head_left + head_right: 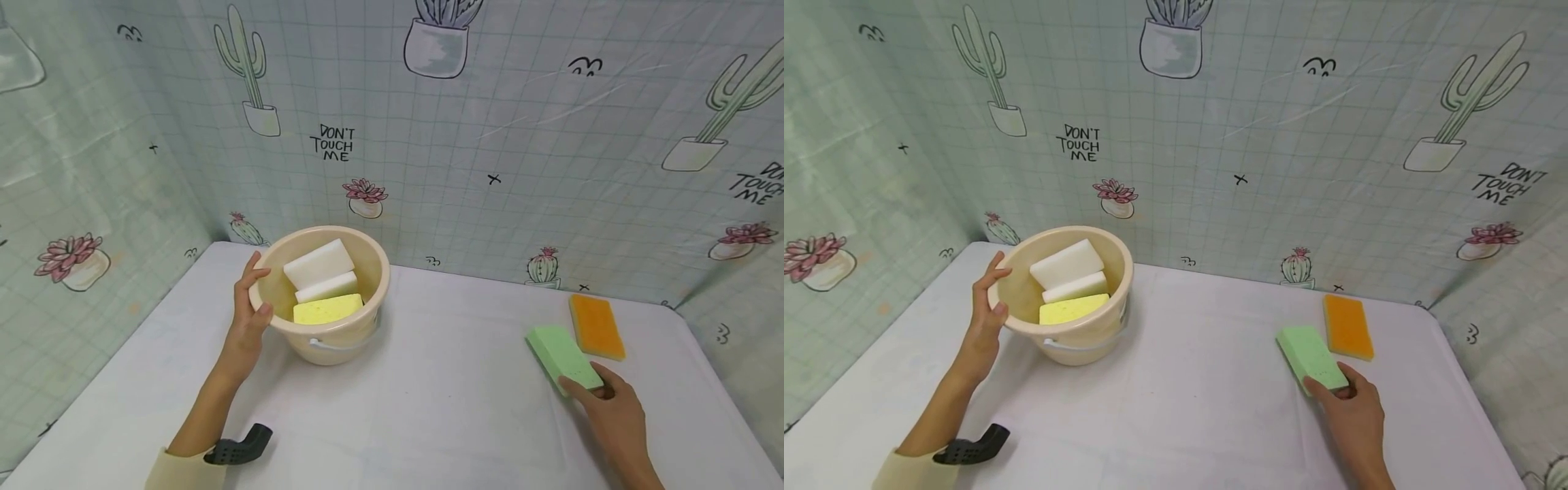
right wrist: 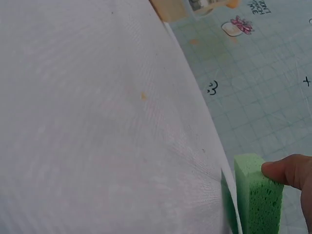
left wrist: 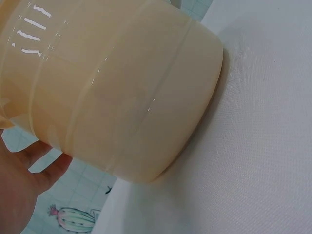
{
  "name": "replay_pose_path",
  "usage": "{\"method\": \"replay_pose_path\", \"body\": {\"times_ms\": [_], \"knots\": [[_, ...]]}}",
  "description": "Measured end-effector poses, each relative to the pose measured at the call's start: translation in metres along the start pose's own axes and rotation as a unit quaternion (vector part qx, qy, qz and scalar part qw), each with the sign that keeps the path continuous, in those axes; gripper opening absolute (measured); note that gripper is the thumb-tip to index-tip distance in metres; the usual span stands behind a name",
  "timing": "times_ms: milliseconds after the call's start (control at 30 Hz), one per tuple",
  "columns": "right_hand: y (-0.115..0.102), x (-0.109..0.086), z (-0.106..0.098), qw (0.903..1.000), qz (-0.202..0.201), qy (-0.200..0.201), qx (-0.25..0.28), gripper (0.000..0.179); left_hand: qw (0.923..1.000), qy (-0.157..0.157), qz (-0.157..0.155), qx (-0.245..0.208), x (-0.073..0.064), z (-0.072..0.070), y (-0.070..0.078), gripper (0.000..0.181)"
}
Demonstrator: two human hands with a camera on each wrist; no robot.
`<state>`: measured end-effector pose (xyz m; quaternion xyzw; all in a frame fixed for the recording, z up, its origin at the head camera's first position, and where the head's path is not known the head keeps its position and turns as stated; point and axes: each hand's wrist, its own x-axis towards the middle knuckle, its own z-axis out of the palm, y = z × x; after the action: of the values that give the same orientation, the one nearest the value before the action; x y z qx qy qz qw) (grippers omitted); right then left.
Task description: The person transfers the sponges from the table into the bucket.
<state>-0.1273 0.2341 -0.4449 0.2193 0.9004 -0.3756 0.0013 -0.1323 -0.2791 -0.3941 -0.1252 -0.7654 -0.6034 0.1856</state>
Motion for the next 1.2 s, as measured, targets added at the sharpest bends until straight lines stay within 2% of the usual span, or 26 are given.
{"method": "replay_pose_path", "body": {"times_ms": [200,600,867,1200], "knots": [[-0.001,0.0,-0.009,0.9999,-0.008,-0.013,-0.002,0.091,1.0,0.003,-0.003,0.006,0.001,0.001,0.001,0.051],[-0.009,-0.006,-0.017,0.9971,-0.075,0.01,-0.002,0.077,0.9999,0.002,-0.003,0.013,0.002,0.002,0.0,0.05],[-0.025,-0.008,-0.017,0.9873,-0.158,0.019,0.011,0.064,0.9996,0.012,-0.005,0.024,-0.001,0.0,0.001,0.051],[-0.045,-0.009,-0.021,0.9781,-0.205,0.031,0.014,0.058,0.9999,0.007,-0.003,0.015,-0.002,0.001,0.002,0.051]]}}
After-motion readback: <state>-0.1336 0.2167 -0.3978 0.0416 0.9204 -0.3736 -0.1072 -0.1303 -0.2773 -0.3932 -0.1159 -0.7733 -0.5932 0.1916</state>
